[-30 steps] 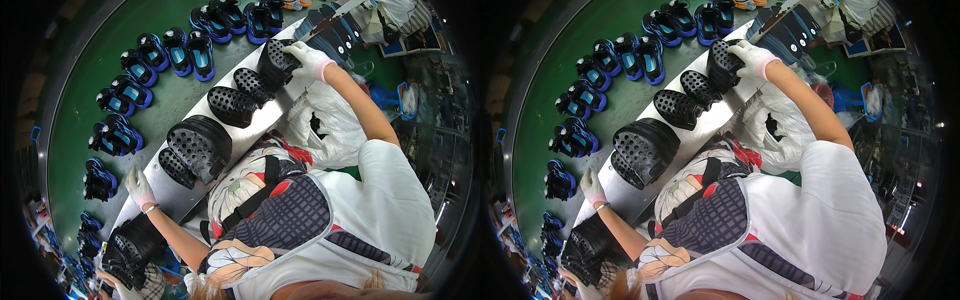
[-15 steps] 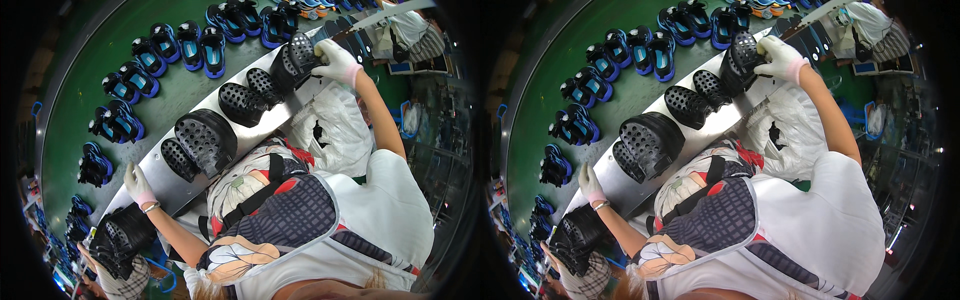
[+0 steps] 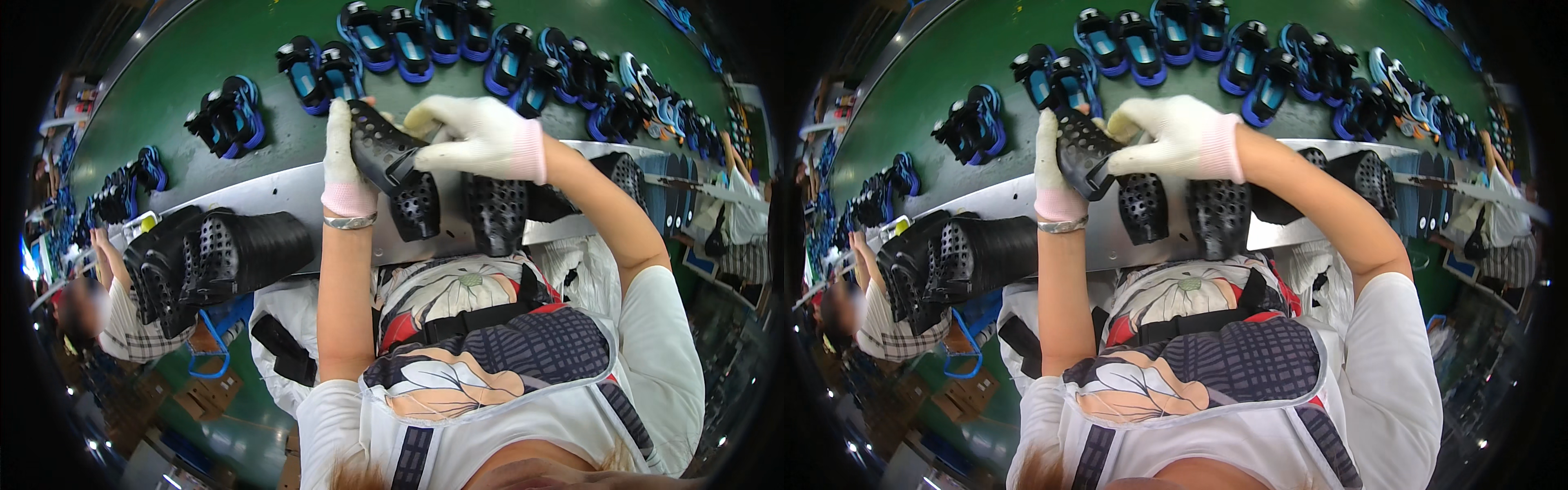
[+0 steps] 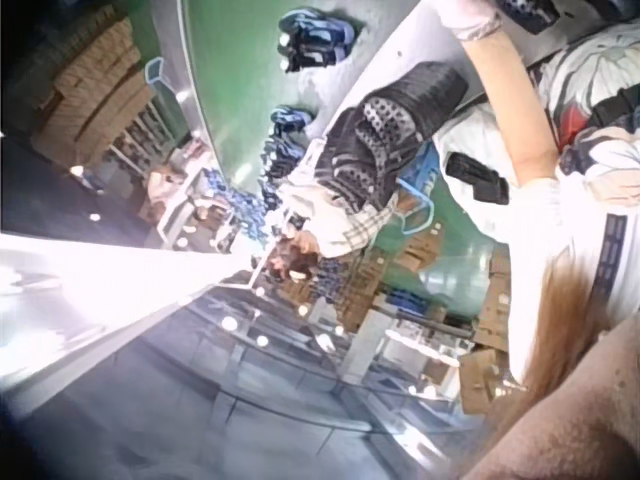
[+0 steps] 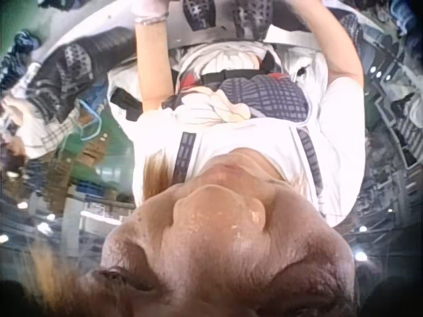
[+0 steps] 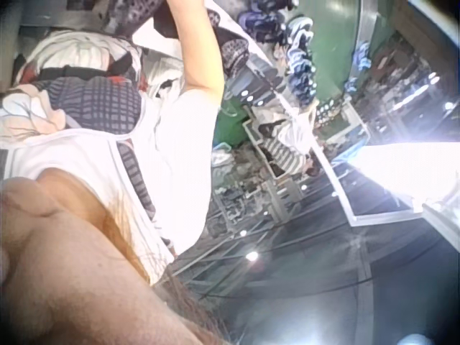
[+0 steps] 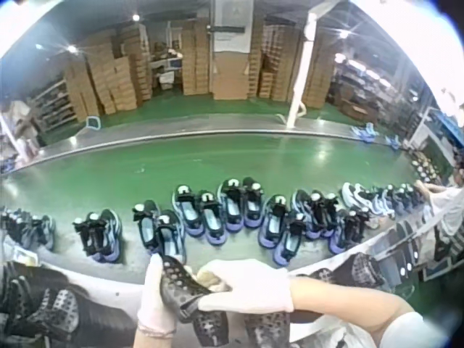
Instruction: The person inserts plastic molds into sneakers one by one and places the shoes onto a conveyor belt.
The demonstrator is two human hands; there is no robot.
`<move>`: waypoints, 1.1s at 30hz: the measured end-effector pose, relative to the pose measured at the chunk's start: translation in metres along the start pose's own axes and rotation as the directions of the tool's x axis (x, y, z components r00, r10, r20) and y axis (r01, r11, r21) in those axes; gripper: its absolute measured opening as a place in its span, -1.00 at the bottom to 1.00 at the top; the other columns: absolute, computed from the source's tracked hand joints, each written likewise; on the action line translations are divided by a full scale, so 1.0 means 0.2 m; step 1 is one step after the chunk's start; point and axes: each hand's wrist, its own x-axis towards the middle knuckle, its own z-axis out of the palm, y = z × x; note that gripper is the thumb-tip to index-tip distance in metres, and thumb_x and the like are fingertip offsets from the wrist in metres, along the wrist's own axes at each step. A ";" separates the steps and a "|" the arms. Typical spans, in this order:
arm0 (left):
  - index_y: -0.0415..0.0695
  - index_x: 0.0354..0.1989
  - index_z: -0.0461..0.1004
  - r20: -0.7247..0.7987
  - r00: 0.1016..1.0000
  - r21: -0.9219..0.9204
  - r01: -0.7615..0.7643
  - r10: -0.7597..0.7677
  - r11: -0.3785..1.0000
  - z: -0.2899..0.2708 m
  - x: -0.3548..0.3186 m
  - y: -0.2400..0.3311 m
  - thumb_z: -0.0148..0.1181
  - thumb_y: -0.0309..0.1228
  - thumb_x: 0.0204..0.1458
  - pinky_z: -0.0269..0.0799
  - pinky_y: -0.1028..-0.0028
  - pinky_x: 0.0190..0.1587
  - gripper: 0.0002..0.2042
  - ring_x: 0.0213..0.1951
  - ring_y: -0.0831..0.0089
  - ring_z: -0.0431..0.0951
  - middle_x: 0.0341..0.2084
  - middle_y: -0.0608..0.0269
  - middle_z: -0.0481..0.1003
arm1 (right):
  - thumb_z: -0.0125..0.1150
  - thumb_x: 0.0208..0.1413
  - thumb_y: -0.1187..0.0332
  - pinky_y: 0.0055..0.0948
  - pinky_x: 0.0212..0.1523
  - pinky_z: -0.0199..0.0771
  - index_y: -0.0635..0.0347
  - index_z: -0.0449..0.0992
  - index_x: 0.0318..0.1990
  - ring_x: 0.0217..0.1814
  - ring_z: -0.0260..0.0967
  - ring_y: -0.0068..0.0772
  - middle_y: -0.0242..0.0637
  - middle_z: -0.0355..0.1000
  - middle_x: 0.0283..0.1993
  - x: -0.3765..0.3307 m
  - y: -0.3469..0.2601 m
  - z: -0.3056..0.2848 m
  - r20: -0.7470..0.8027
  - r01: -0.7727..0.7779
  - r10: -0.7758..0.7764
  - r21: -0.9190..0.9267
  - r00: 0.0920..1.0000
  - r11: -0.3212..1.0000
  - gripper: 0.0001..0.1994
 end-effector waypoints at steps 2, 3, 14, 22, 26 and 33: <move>-0.15 -0.20 0.40 -0.121 0.980 0.042 -0.157 0.161 0.987 -0.16 0.05 0.01 0.08 0.02 0.12 0.46 0.43 -0.29 -0.58 -0.36 0.44 0.48 -0.44 0.24 0.45 | 0.15 0.07 0.04 -0.43 -0.24 0.46 0.35 0.41 -0.03 -0.30 0.49 -0.37 -0.08 0.50 -0.32 0.15 -0.05 0.11 0.155 -0.120 0.125 -0.041 0.980 0.992 -0.49; -0.15 -0.23 0.39 -0.168 0.950 0.115 -0.246 0.263 0.962 -0.20 0.09 0.02 0.08 -0.01 0.13 0.43 0.45 -0.33 -0.61 -0.39 0.47 0.46 -0.46 0.27 0.43 | 0.11 0.08 0.02 -0.42 -0.26 0.45 0.37 0.41 -0.05 -0.37 0.47 -0.33 -0.11 0.49 -0.42 0.22 -0.06 0.16 0.178 -0.167 0.177 -0.067 0.968 0.984 -0.48; -0.20 -0.16 0.51 -0.093 0.768 0.884 -0.229 0.633 0.408 -0.61 0.51 0.27 0.03 -0.27 0.11 0.42 0.32 -0.15 -0.72 -0.28 0.18 0.51 -0.34 0.04 0.51 | 0.01 0.06 0.02 -0.15 -0.25 0.47 0.25 0.46 -0.33 -0.35 0.47 0.03 0.02 0.47 -0.47 0.85 0.02 0.35 -0.083 -0.253 0.244 -0.486 0.966 0.836 -0.60; -0.12 -0.24 0.53 0.324 0.734 0.943 -0.201 0.598 -0.264 -0.73 0.67 0.24 0.21 -0.48 -0.08 0.42 0.24 -0.13 -0.81 -0.18 0.11 0.42 -0.15 0.22 0.42 | -0.02 -0.01 0.00 -0.22 -0.15 0.46 0.35 0.54 -0.30 -0.25 0.46 0.06 0.10 0.48 -0.36 1.26 -0.01 0.29 0.115 -0.181 0.327 -0.642 0.938 0.745 -0.51; -0.15 -0.26 0.54 0.293 0.656 0.953 -0.257 0.696 -0.160 -0.73 0.64 0.16 0.23 -0.47 -0.08 0.39 0.27 -0.07 -0.82 -0.15 0.11 0.44 -0.19 0.16 0.44 | -0.04 -0.02 0.12 -0.24 -0.16 0.50 0.26 0.59 -0.27 -0.24 0.50 -0.01 0.02 0.52 -0.33 1.41 -0.10 0.30 0.148 -0.071 0.307 -0.795 0.940 0.602 -0.60; -0.10 -0.23 0.53 0.175 0.666 0.985 -0.123 0.725 -0.125 -0.70 0.63 0.14 0.25 -0.45 -0.10 0.44 0.28 -0.14 -0.79 -0.18 0.19 0.45 -0.16 0.27 0.42 | -0.07 0.08 0.18 -0.23 -0.08 0.49 0.19 0.61 -0.24 -0.12 0.49 -0.04 -0.06 0.53 -0.20 1.49 -0.07 0.54 0.072 -0.120 0.311 -0.822 0.948 0.556 -0.64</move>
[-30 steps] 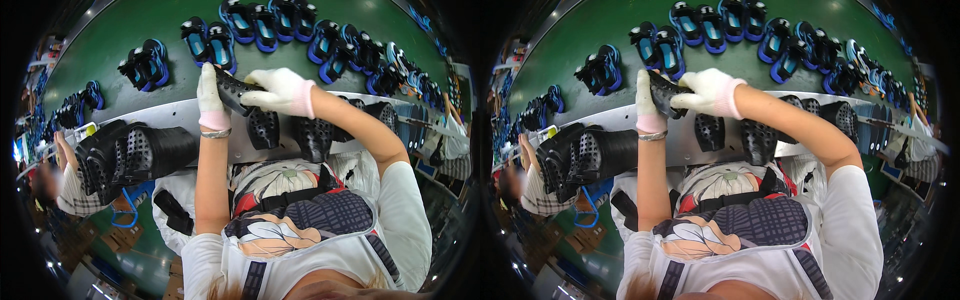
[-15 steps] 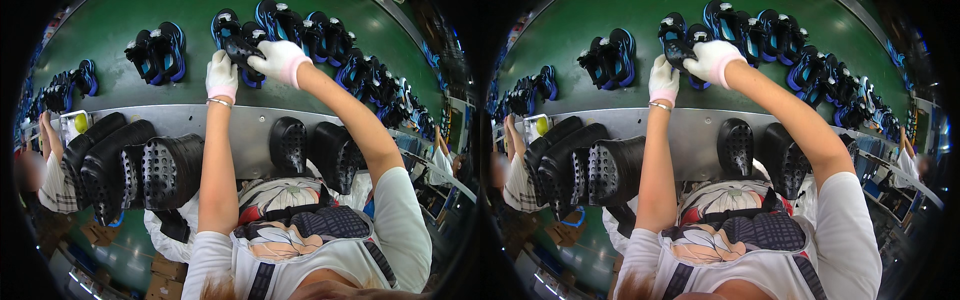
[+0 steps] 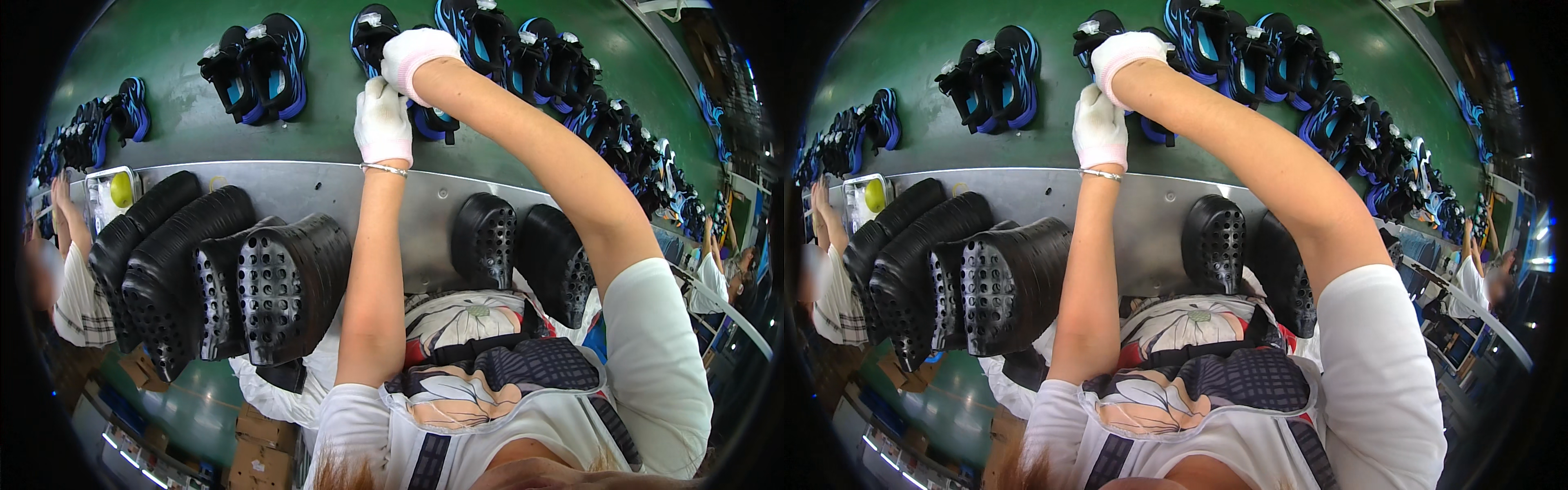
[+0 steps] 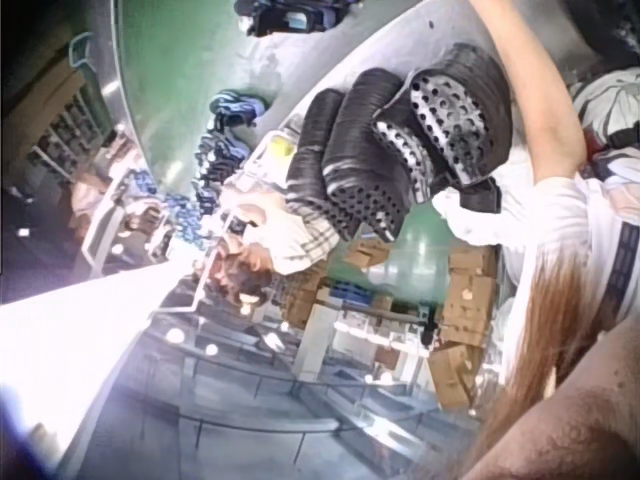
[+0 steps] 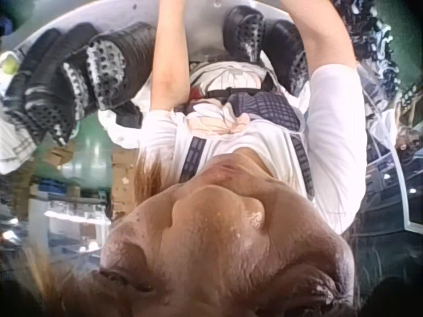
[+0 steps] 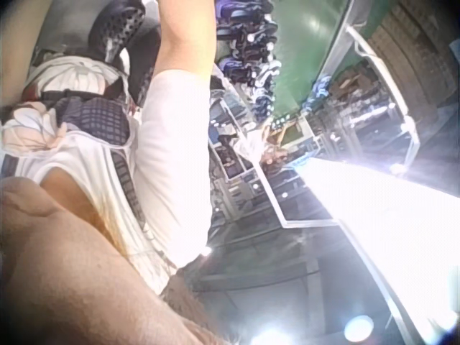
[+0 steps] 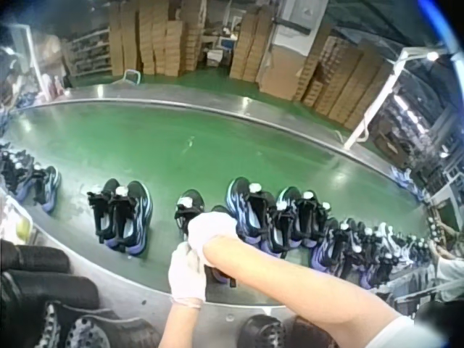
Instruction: The person inserts plastic molds into sneakers one by one and places the shoes onto a conveyor belt.
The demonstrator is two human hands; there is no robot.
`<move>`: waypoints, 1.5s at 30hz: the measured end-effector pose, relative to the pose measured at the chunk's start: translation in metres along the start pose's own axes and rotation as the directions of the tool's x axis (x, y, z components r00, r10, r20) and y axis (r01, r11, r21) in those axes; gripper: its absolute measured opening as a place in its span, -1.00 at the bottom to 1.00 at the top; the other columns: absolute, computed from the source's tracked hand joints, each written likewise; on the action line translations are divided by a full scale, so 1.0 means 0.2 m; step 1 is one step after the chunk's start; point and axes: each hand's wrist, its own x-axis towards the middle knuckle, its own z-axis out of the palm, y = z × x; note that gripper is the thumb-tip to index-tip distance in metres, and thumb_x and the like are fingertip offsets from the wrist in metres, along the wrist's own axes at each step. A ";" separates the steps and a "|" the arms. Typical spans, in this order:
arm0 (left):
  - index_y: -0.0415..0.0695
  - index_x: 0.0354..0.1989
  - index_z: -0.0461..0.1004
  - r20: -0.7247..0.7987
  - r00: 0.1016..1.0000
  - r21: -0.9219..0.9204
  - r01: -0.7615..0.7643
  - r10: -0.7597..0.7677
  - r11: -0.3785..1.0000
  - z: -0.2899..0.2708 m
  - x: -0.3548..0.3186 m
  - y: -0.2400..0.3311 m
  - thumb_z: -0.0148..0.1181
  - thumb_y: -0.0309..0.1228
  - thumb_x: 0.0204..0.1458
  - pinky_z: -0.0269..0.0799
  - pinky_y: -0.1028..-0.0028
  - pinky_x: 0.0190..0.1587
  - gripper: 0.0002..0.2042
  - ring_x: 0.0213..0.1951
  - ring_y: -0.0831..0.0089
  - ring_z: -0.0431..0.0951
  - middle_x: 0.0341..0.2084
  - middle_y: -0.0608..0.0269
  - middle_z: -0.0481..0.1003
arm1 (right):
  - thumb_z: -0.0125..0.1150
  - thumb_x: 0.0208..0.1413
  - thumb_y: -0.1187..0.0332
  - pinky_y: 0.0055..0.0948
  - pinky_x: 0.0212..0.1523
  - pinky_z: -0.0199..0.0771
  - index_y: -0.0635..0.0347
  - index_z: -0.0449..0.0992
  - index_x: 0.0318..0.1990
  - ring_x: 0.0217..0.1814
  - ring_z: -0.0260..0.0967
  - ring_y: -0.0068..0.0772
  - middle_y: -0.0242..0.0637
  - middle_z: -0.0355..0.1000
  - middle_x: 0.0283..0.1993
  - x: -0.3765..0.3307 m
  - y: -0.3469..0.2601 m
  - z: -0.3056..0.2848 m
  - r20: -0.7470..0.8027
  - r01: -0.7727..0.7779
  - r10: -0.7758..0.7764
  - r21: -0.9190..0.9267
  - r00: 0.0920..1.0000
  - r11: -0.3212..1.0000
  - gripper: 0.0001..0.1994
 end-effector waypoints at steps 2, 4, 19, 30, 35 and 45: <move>-0.09 -0.22 0.53 -0.019 1.000 -0.031 -0.010 0.009 0.999 0.02 -0.02 -0.03 0.26 -0.44 -0.10 0.44 0.28 -0.14 -0.78 -0.18 0.20 0.45 -0.16 0.28 0.41 | -0.07 0.06 0.15 -0.23 -0.09 0.49 0.23 0.60 -0.24 -0.13 0.50 -0.03 -0.02 0.52 -0.21 -0.01 0.02 -0.03 0.014 -0.019 0.018 0.109 1.000 0.994 -0.62; -0.09 -0.22 0.53 -0.034 0.999 -0.048 -0.019 0.018 0.999 -0.01 -0.01 -0.06 0.26 -0.44 -0.10 0.44 0.29 -0.14 -0.78 -0.18 0.20 0.45 -0.17 0.28 0.41 | 0.04 -0.03 0.18 -0.30 -0.10 0.51 0.19 0.59 -0.16 -0.12 0.51 -0.09 -0.05 0.53 -0.16 -0.04 0.07 -0.15 0.151 -0.067 0.041 0.174 0.988 0.983 -0.63; -0.25 -0.25 0.50 -0.068 0.996 -0.115 0.047 -0.055 0.992 0.00 -0.04 -0.06 0.19 -0.48 -0.05 0.40 0.32 -0.07 -0.82 -0.15 0.10 0.48 -0.18 0.07 0.47 | 0.32 -0.21 0.44 -0.31 -0.14 0.53 0.17 0.59 -0.18 -0.10 0.53 -0.19 -0.17 0.54 -0.16 0.04 -0.10 0.09 -0.111 0.042 -0.053 -0.103 0.992 0.994 -0.68; -0.14 -0.27 0.48 0.206 0.976 0.139 0.049 -0.077 0.989 -0.05 0.07 0.04 0.27 -0.33 -0.08 0.50 0.29 -0.16 -0.77 -0.13 0.20 0.43 -0.17 0.24 0.41 | 0.23 -0.08 0.46 -0.29 -0.07 0.53 0.20 0.58 -0.12 -0.02 0.49 -0.13 -0.13 0.51 -0.05 0.35 -0.06 0.08 0.063 -0.065 0.052 0.230 0.997 0.971 -0.71; -0.09 -0.13 0.53 0.498 0.700 0.365 0.366 -0.512 0.856 -0.01 0.27 -0.04 0.10 -0.25 0.08 0.48 0.27 -0.06 -0.74 -0.08 0.12 0.55 -0.15 0.07 0.54 | 0.14 0.02 0.44 -0.22 0.00 0.50 0.21 0.53 -0.05 0.01 0.46 -0.02 -0.06 0.48 -0.01 0.36 -0.13 0.14 -0.072 -0.042 0.070 0.330 0.995 0.943 -0.70; -0.04 0.00 0.49 0.563 0.679 0.432 0.245 -0.472 0.868 0.04 0.27 -0.09 -0.05 -0.19 0.14 0.45 0.33 -0.02 -0.66 0.00 0.19 0.52 -0.03 0.11 0.50 | 0.25 -0.06 0.40 -0.26 -0.01 0.50 0.14 0.58 -0.11 0.01 0.47 -0.08 -0.09 0.50 -0.03 0.40 -0.14 0.22 -0.080 -0.041 0.081 0.414 0.993 0.909 -0.71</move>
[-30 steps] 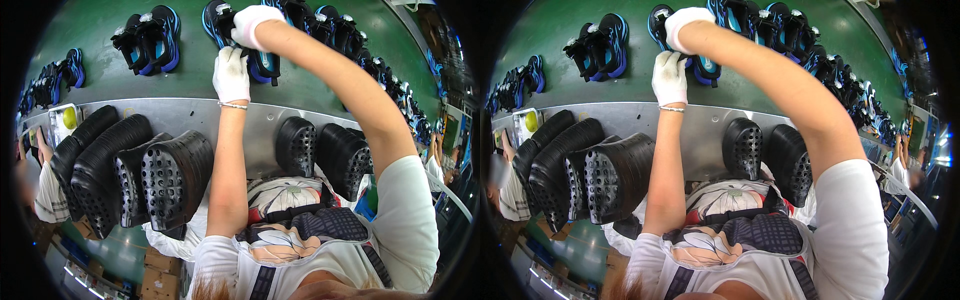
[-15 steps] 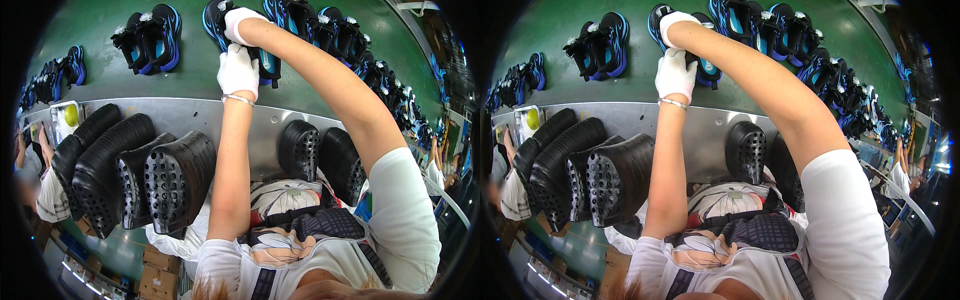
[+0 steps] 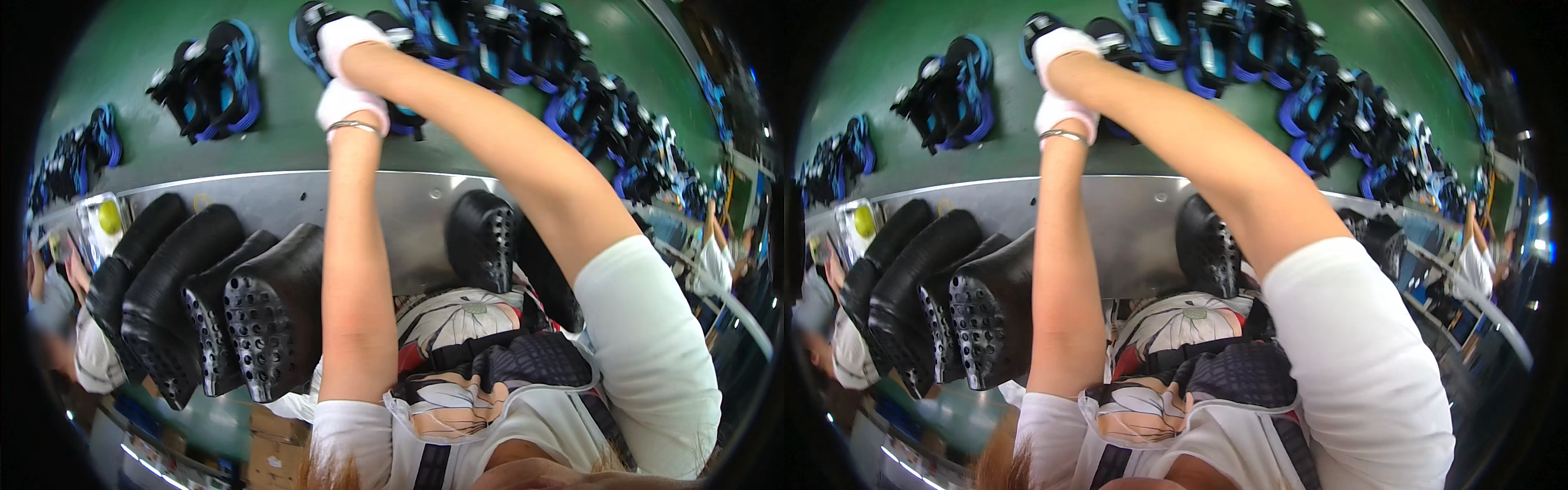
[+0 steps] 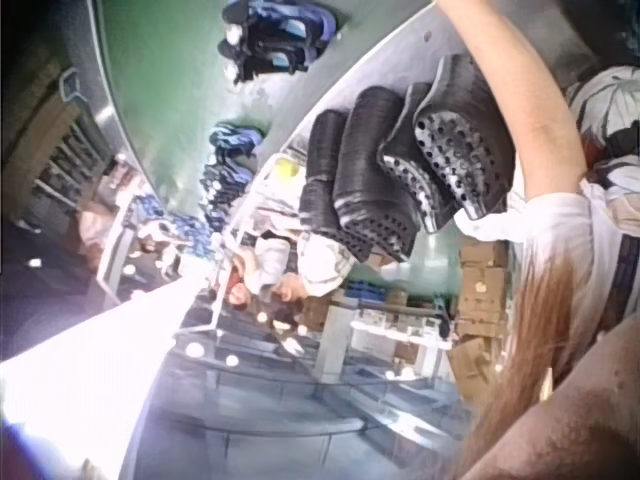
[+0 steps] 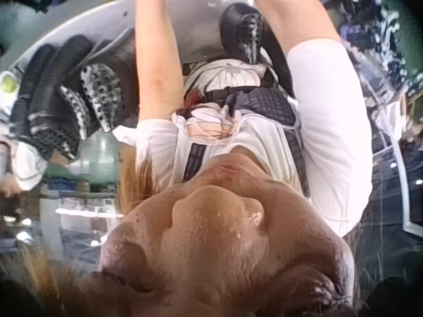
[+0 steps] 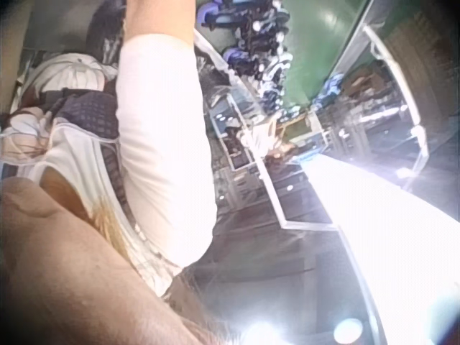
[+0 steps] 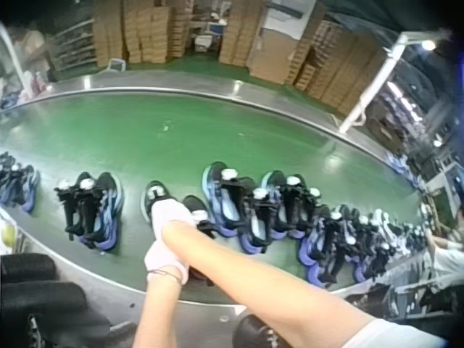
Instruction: The person inserts plastic molds into sneakers one by one and places the shoes onto a conveyor belt.
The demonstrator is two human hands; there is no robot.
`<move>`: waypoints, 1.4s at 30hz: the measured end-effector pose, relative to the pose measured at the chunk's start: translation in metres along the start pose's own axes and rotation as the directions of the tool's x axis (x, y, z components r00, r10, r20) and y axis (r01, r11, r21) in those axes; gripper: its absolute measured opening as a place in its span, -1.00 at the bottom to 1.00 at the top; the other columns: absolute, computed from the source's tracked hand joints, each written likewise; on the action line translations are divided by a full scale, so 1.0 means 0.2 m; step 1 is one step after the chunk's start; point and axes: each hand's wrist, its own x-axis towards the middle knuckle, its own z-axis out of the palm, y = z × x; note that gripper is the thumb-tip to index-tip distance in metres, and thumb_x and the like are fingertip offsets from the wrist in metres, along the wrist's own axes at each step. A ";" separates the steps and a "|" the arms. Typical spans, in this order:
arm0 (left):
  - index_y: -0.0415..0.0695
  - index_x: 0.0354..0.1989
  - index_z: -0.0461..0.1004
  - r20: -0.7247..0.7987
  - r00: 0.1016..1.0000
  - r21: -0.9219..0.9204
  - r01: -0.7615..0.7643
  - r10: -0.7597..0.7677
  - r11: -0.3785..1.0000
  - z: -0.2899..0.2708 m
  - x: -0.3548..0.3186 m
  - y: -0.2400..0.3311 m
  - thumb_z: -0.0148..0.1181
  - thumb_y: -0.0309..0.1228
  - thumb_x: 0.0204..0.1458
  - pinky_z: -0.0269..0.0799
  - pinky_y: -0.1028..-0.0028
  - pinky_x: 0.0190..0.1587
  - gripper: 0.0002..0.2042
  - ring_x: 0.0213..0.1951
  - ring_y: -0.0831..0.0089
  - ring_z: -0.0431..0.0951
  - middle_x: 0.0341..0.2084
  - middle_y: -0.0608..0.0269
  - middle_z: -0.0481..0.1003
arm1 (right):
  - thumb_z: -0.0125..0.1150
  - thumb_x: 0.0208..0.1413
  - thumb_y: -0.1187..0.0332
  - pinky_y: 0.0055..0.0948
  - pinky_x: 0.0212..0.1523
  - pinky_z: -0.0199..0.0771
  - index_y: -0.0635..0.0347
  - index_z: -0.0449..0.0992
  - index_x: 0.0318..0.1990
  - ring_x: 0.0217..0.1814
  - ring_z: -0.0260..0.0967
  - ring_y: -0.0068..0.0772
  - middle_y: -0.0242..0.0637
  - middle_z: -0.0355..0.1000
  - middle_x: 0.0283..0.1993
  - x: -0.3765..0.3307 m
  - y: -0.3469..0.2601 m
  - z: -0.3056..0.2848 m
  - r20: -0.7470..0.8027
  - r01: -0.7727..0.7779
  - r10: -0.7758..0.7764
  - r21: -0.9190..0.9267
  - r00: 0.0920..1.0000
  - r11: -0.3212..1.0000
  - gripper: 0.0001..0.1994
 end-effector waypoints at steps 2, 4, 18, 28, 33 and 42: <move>0.01 -0.02 0.51 0.000 0.989 0.250 -0.140 0.145 0.958 0.03 0.04 -0.04 -0.05 -0.23 0.14 0.48 0.36 -0.05 -0.69 -0.02 0.26 0.54 -0.03 0.16 0.51 | 0.24 -0.04 0.34 -0.27 -0.01 0.51 0.13 0.58 -0.09 0.02 0.48 -0.15 -0.16 0.50 0.00 -0.05 -0.02 -0.08 0.092 -0.018 0.017 0.009 0.996 1.000 -0.69; 0.10 0.04 0.46 0.033 0.935 0.592 -0.302 0.352 0.747 0.11 0.13 -0.11 -0.04 -0.27 0.13 0.45 0.41 0.00 -0.69 0.02 0.34 0.52 0.05 0.22 0.46 | 0.13 0.03 0.20 -0.21 -0.04 0.49 0.14 0.58 -0.11 -0.04 0.49 -0.08 -0.12 0.51 -0.05 -0.13 0.02 -0.15 0.172 0.050 -0.060 0.061 0.983 0.997 -0.68; 0.14 0.10 0.44 -0.464 0.867 0.507 0.094 0.180 0.857 -0.10 -0.14 -0.24 0.06 -0.05 0.01 0.38 0.17 0.03 -0.55 -0.04 0.00 0.47 0.02 0.12 0.44 | 0.09 0.16 0.27 -0.55 -0.11 0.45 0.21 0.53 -0.08 -0.19 0.50 -0.50 -0.27 0.54 -0.21 -2.57 1.87 -0.58 -0.492 -0.456 0.579 0.357 0.650 0.816 -0.73; -0.17 -0.05 0.52 -0.426 0.803 0.166 -0.383 0.417 0.909 0.19 -0.66 -0.20 0.11 -0.25 0.08 0.34 0.31 0.03 -0.67 -0.06 0.16 0.47 -0.09 0.01 0.48 | 0.04 0.00 0.42 -0.28 0.05 0.36 -0.05 0.44 -0.03 0.05 0.34 -0.10 -0.21 0.37 -0.01 -3.19 2.40 0.14 -0.440 -0.647 0.658 0.202 0.611 0.736 -0.67; -0.14 -0.05 0.53 -0.392 0.817 0.174 -0.385 0.422 0.906 0.23 -0.77 -0.15 0.09 -0.25 0.09 0.35 0.35 0.01 -0.68 -0.06 0.20 0.47 -0.08 0.04 0.48 | 0.02 -0.04 0.50 -0.25 0.01 0.37 -0.01 0.42 -0.06 0.05 0.35 -0.10 -0.20 0.36 -0.01 -3.20 2.51 0.20 -0.464 -0.622 0.633 0.202 0.619 0.757 -0.66; -0.17 0.03 0.48 -0.399 0.884 -0.196 -0.341 0.243 0.919 0.16 -0.90 -0.18 0.07 -0.22 0.15 0.42 0.50 -0.24 -0.64 -0.21 0.45 0.50 -0.07 0.20 0.50 | 0.17 -0.08 0.55 -0.42 -0.09 0.44 0.15 0.40 -0.05 -0.16 0.43 -0.32 -0.25 0.39 -0.13 -3.23 2.39 -0.08 -0.441 -0.515 0.615 0.337 0.653 0.788 -0.64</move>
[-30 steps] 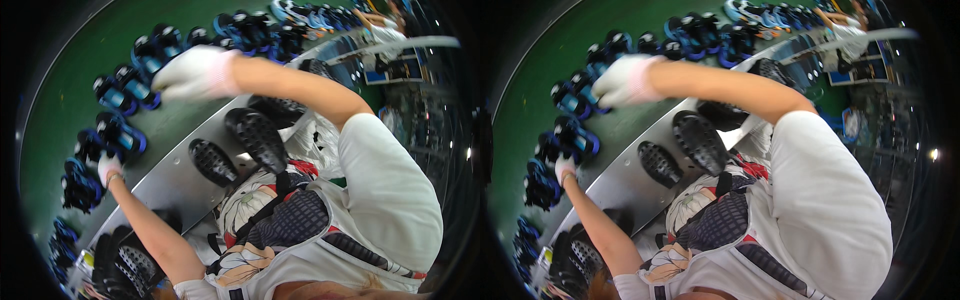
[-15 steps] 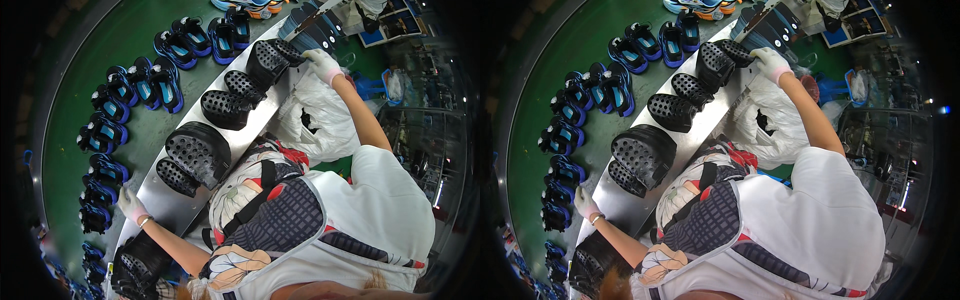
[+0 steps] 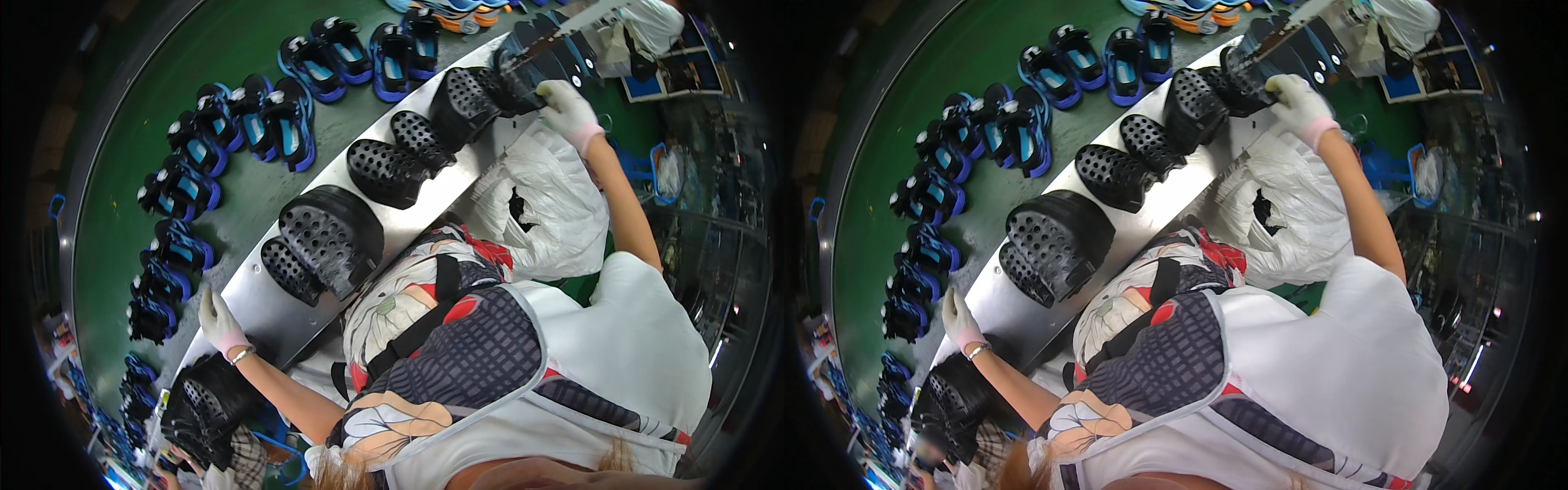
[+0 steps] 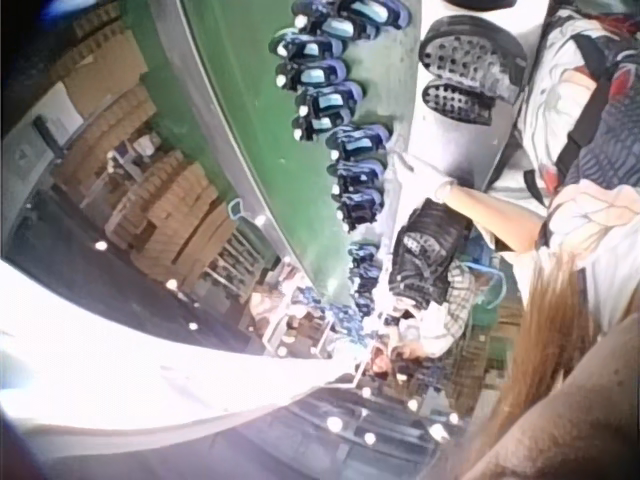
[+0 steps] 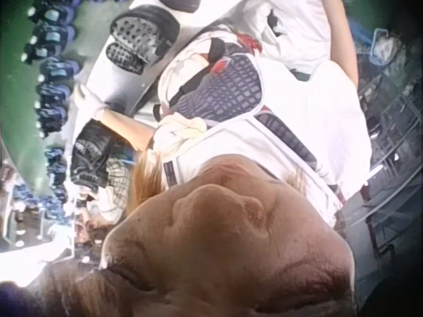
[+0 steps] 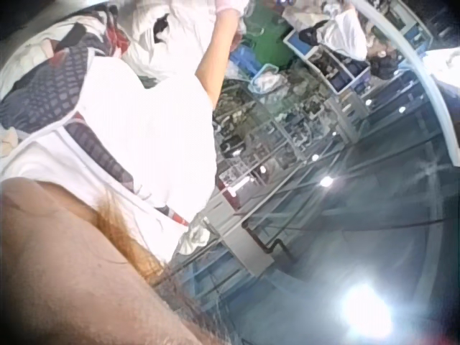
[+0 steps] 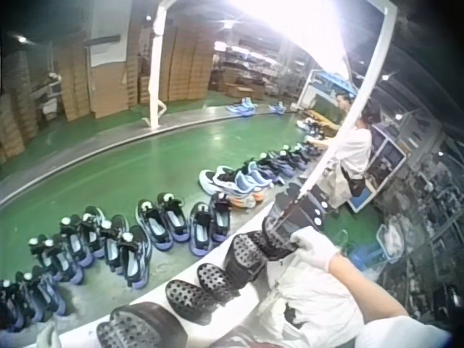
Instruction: The person inserts plastic molds into sneakers one by one and places the shoes onto a conveyor belt.
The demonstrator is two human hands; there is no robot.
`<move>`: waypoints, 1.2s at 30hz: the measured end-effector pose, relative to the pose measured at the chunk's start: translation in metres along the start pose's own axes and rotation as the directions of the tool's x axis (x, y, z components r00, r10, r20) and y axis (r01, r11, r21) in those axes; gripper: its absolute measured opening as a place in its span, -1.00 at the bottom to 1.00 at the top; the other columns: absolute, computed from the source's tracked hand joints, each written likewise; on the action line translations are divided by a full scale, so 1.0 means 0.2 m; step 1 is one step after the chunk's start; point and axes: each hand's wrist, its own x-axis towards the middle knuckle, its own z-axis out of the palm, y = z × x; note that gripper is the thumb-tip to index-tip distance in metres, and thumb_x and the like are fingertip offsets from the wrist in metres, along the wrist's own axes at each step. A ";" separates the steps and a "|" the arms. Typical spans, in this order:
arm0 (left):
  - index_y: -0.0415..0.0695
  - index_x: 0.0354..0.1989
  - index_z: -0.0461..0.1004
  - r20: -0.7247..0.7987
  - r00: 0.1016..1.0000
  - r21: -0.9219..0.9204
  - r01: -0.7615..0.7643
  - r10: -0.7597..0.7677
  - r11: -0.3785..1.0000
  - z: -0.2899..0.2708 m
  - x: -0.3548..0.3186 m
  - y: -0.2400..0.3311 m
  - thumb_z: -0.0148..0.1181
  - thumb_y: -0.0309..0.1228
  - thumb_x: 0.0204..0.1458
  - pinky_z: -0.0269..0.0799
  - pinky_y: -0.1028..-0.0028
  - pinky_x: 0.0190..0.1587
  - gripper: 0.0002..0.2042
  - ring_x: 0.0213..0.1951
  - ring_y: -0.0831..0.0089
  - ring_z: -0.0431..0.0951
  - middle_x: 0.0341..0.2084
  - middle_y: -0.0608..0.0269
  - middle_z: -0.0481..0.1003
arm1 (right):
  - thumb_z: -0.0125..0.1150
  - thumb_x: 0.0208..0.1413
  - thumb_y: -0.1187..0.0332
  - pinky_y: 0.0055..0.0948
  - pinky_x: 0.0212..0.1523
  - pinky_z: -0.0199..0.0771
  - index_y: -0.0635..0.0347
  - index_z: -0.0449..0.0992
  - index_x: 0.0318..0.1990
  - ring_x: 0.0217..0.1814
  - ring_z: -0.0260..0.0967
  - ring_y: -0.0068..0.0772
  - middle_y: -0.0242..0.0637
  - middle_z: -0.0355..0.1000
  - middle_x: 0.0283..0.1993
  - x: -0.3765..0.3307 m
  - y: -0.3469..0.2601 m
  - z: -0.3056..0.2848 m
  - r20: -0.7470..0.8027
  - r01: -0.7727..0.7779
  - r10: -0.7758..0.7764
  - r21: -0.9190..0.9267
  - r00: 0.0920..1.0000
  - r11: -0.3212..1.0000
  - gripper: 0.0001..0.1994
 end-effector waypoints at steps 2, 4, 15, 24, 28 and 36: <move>-0.15 0.08 0.45 0.096 0.991 -0.233 0.112 -0.091 0.966 0.06 0.02 0.22 0.07 -0.18 0.16 0.38 0.58 -0.32 -0.60 -0.26 0.59 0.46 -0.08 0.32 0.50 | 0.20 -0.09 0.55 -0.46 -0.12 0.45 0.16 0.40 -0.04 -0.18 0.43 -0.39 -0.28 0.39 -0.15 -0.03 -0.19 -0.14 -0.069 0.011 -0.006 0.076 0.998 0.997 -0.63; -0.16 0.09 0.44 0.132 0.991 -0.420 0.057 -0.001 0.906 0.02 0.02 0.36 0.08 -0.17 0.16 0.39 0.56 -0.31 -0.59 -0.29 0.56 0.47 -0.14 0.27 0.51 | 0.20 -0.08 0.53 -0.51 -0.12 0.45 0.16 0.40 -0.03 -0.21 0.44 -0.43 -0.30 0.40 -0.16 0.06 -0.50 -0.11 -0.105 0.156 -0.138 0.183 0.985 0.971 -0.62; -0.24 0.20 0.18 0.435 0.826 -0.870 0.488 0.359 -0.071 0.00 -0.08 0.53 0.17 -0.04 0.09 0.36 0.31 0.12 -0.36 0.03 0.30 0.44 0.04 0.08 0.39 | 0.15 -0.02 0.37 -0.29 -0.10 0.44 0.19 0.43 -0.10 -0.12 0.42 -0.10 -0.12 0.44 -0.21 0.11 -2.21 0.40 0.222 0.694 -0.860 0.514 0.460 0.504 -0.71; -0.15 0.04 0.33 0.187 0.982 -0.982 0.186 0.028 0.019 -0.03 0.10 0.14 0.10 -0.15 0.17 0.43 0.40 -0.07 -0.61 -0.14 0.40 0.50 -0.16 0.22 0.49 | 0.16 -0.01 -0.04 -0.22 -0.23 0.41 0.28 0.44 -0.33 -0.27 0.43 0.00 0.00 0.44 -0.35 0.12 -2.68 0.83 0.539 0.662 -0.709 0.328 0.455 0.674 -0.54; -0.17 -0.03 0.35 0.146 0.989 -0.989 0.146 0.023 -0.022 -0.02 0.21 0.01 0.10 -0.15 0.17 0.43 0.41 -0.08 -0.64 -0.16 0.42 0.49 -0.19 0.24 0.48 | 0.14 -0.02 -0.06 -0.20 -0.31 0.41 0.25 0.42 -0.44 -0.36 0.43 -0.04 -0.07 0.43 -0.45 0.14 -2.82 0.91 0.528 0.738 -0.718 0.229 0.454 0.635 -0.55; -0.33 -0.15 0.41 0.337 0.921 -0.925 0.363 -0.195 0.114 -0.07 0.37 -0.02 0.11 -0.09 0.15 0.53 0.33 -0.16 -0.56 -0.24 0.32 0.54 -0.26 0.14 0.48 | 0.03 -0.06 -0.15 -0.30 -0.33 0.41 0.26 0.54 -0.41 -0.41 0.43 -0.10 -0.07 0.47 -0.49 0.28 -3.00 1.08 0.676 0.606 -0.563 0.211 0.476 0.767 -0.45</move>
